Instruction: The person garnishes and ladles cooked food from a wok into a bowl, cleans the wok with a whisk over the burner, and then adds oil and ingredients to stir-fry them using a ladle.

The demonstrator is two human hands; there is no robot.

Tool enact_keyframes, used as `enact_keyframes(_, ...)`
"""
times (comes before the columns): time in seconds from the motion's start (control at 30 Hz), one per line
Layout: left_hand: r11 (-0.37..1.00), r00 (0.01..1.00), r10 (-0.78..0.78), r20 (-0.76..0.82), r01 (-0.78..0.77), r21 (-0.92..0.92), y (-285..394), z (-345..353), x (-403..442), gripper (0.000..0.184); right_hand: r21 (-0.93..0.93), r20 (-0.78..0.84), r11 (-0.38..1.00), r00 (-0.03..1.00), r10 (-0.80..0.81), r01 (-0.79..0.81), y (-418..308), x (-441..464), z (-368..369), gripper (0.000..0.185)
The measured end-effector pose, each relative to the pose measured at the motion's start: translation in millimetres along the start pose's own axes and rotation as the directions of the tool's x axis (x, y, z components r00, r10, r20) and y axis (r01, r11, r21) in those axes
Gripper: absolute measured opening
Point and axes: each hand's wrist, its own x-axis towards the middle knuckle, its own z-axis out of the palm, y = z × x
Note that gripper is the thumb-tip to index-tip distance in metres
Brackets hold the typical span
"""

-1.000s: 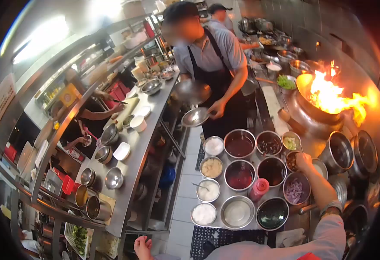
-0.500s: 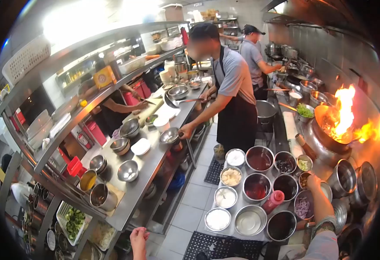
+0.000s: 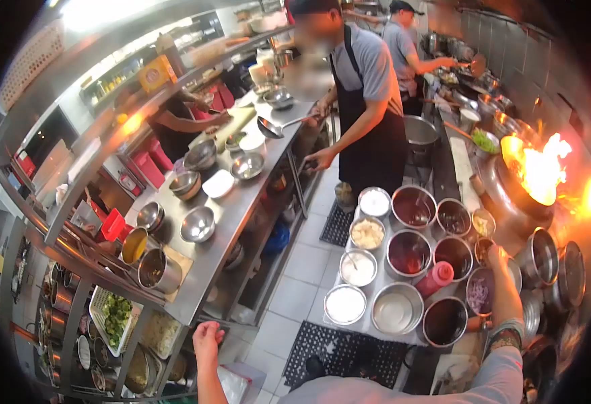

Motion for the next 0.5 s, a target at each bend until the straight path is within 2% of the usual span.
enact_keyframes(0.1,0.998,1.0,0.024,0.003,-0.025,0.061,13.6,1.6,-10.8,0.014,-0.066,0.026,0.996,0.998,-0.055,0.056,-29.1,-26.8,-47.7,0.02)
enact_keyframes(0.2,0.998,1.0,-0.006,0.018,0.005,0.063,0.4,-6.0,-6.2,0.014,0.009,0.053,0.999,0.998,-0.038,0.037,-27.7,-28.8,-56.2,0.02)
enact_keyframes(0.3,0.997,0.997,-0.036,0.069,0.031,0.072,-8.7,-3.2,5.6,0.013,-0.133,0.025,0.989,0.998,-0.062,0.064,-14.3,-14.0,-24.4,0.022)
enact_keyframes(0.33,0.995,0.994,-0.043,0.1,0.034,0.091,-20.0,-3.6,14.7,0.013,-0.141,0.018,0.989,0.999,-0.037,0.039,-1.9,-7.4,-16.9,0.023)
enact_keyframes(0.4,0.993,0.992,-0.001,0.122,-0.013,0.114,-1.5,0.4,28.8,0.013,-0.12,0.002,0.993,1.0,-0.009,0.009,-5.2,6.3,11.3,0.024)
enact_keyframes(0.43,0.999,0.996,-0.011,0.083,0.007,0.048,10.6,7.0,20.8,0.014,-0.105,-0.008,0.995,1.0,0.002,-0.002,-6.5,5.8,17.5,0.024)
enact_keyframes(0.5,0.991,0.996,0.048,0.076,-0.056,0.121,8.0,-1.8,26.7,0.014,-0.079,-0.037,0.997,0.999,0.013,-0.016,-6.5,4.2,9.3,0.025)
